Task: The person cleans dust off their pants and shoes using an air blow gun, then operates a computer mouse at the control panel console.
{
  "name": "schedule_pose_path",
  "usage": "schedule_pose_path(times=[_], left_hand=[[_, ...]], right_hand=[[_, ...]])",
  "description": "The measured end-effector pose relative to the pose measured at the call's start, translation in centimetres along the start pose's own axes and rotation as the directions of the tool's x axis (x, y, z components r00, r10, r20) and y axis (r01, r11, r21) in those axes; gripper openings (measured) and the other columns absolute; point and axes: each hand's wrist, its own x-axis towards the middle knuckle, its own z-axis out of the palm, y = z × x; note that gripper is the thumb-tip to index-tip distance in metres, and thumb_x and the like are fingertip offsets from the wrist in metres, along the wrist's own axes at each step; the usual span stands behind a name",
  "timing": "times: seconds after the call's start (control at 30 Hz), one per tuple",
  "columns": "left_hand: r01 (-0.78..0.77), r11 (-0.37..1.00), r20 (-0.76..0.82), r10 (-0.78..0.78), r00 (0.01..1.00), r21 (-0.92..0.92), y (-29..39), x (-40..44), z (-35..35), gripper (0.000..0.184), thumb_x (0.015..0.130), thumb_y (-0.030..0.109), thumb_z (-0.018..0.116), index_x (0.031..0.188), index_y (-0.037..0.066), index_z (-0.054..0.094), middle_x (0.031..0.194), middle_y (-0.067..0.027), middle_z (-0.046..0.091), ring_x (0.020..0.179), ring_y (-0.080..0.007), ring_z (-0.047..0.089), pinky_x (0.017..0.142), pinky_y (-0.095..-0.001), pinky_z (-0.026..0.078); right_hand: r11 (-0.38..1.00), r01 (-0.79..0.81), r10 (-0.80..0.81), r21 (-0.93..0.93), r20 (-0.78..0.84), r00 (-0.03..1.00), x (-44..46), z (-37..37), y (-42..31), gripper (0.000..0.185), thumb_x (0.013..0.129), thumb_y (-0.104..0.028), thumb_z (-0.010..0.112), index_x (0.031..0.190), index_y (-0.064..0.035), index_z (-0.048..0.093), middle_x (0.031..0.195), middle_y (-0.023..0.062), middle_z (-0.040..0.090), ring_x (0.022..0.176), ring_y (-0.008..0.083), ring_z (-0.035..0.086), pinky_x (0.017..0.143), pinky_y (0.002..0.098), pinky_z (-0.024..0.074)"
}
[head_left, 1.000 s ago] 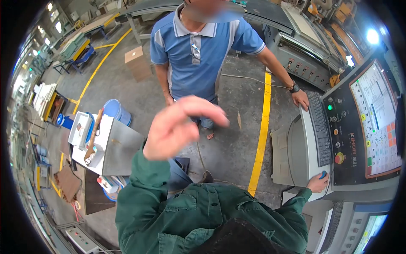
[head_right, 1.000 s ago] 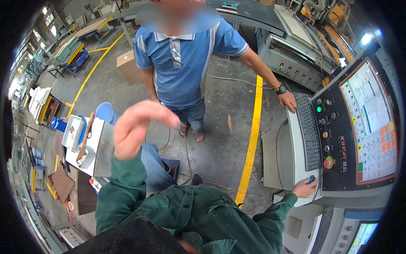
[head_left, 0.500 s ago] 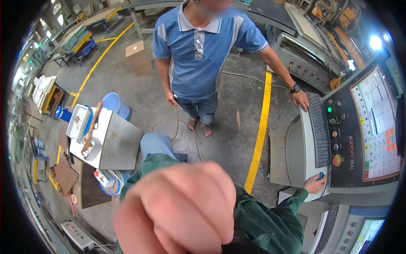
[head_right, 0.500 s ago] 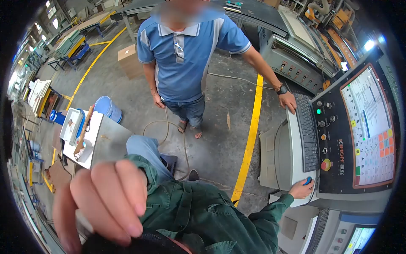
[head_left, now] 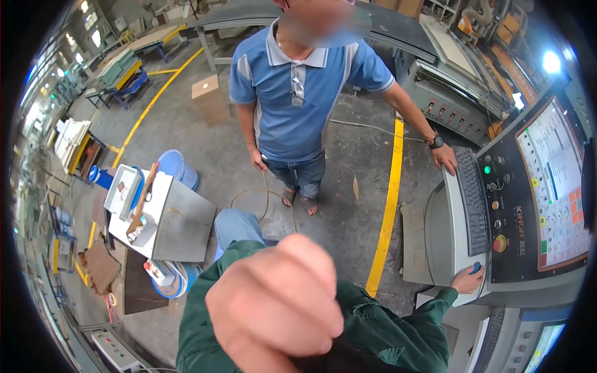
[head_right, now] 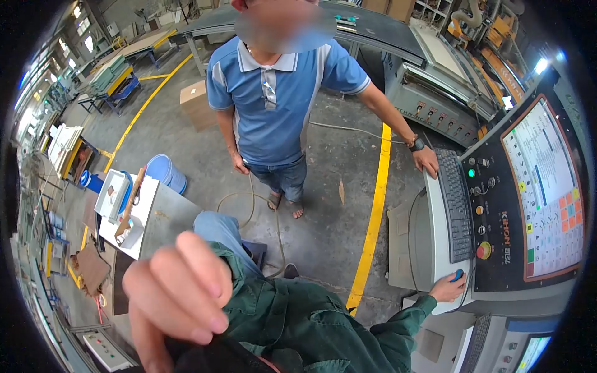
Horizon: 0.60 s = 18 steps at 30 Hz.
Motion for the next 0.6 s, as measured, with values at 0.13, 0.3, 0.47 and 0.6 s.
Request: schedule_pose_path(times=[0.13, 0.3, 0.47, 0.6], left_hand=[[0.544, 0.836, 0.298, -0.502, 0.812, -0.074, 0.4, 1.9, -1.5, 0.015, 0.082, 0.006, 0.051, 0.087, -0.005, 0.060, 0.081, -0.0113, 0.051, 0.073, -0.0198, 0.050, 0.058, -0.0316, 0.039], [0.539, 0.789, 0.216, -0.494, 0.842, -0.295, 1.0, 2.2, 0.2, 0.013, 0.072, 0.010, 0.064, 0.082, 0.003, 0.065, 0.074, -0.0046, 0.048, 0.066, -0.0181, 0.048, 0.057, -0.0286, 0.035], [0.408, 0.911, 0.123, -0.412, 0.903, 0.059, 3.3, 4.7, -0.9, 0.019, 0.057, 0.010, 0.077, 0.062, 0.000, 0.062, 0.065, -0.0037, 0.050, 0.056, -0.0164, 0.046, 0.048, -0.0276, 0.032], [0.093, 0.967, 0.267, -0.157, 0.951, 0.236, 3.7, 2.8, -4.0, 0.018, 0.064, 0.011, 0.073, 0.067, 0.005, 0.057, 0.072, -0.0059, 0.051, 0.062, -0.0185, 0.047, 0.054, -0.0308, 0.033]], right_hand=[[1.000, 0.013, -0.013, 0.012, 0.009, 1.000, 0.1, 0.0, 0.1, 0.037, 0.082, -0.034, 0.048, 0.119, -0.0262, 0.044, 0.117, 0.0095, 0.046, 0.097, 0.0314, 0.050, 0.075, 0.0469, 0.0396], [0.992, 0.119, -0.112, 0.037, -0.159, 0.981, 0.4, 2.2, 1.6, 0.033, 0.082, -0.034, 0.050, 0.111, -0.0194, 0.051, 0.104, 0.0116, 0.053, 0.092, 0.0304, 0.053, 0.068, 0.0457, 0.0430], [0.983, 0.181, -0.172, 0.041, -0.166, 0.971, 1.0, 2.8, 2.3, 0.033, 0.081, -0.029, 0.052, 0.110, -0.0134, 0.052, 0.100, 0.0135, 0.056, 0.085, 0.0321, 0.054, 0.067, 0.0431, 0.0440], [0.995, 0.101, -0.099, 0.011, -0.119, 0.988, 1.1, 2.4, 1.8, 0.032, 0.080, -0.032, 0.051, 0.111, -0.0229, 0.051, 0.104, 0.0077, 0.054, 0.087, 0.0293, 0.056, 0.063, 0.0455, 0.0442]])
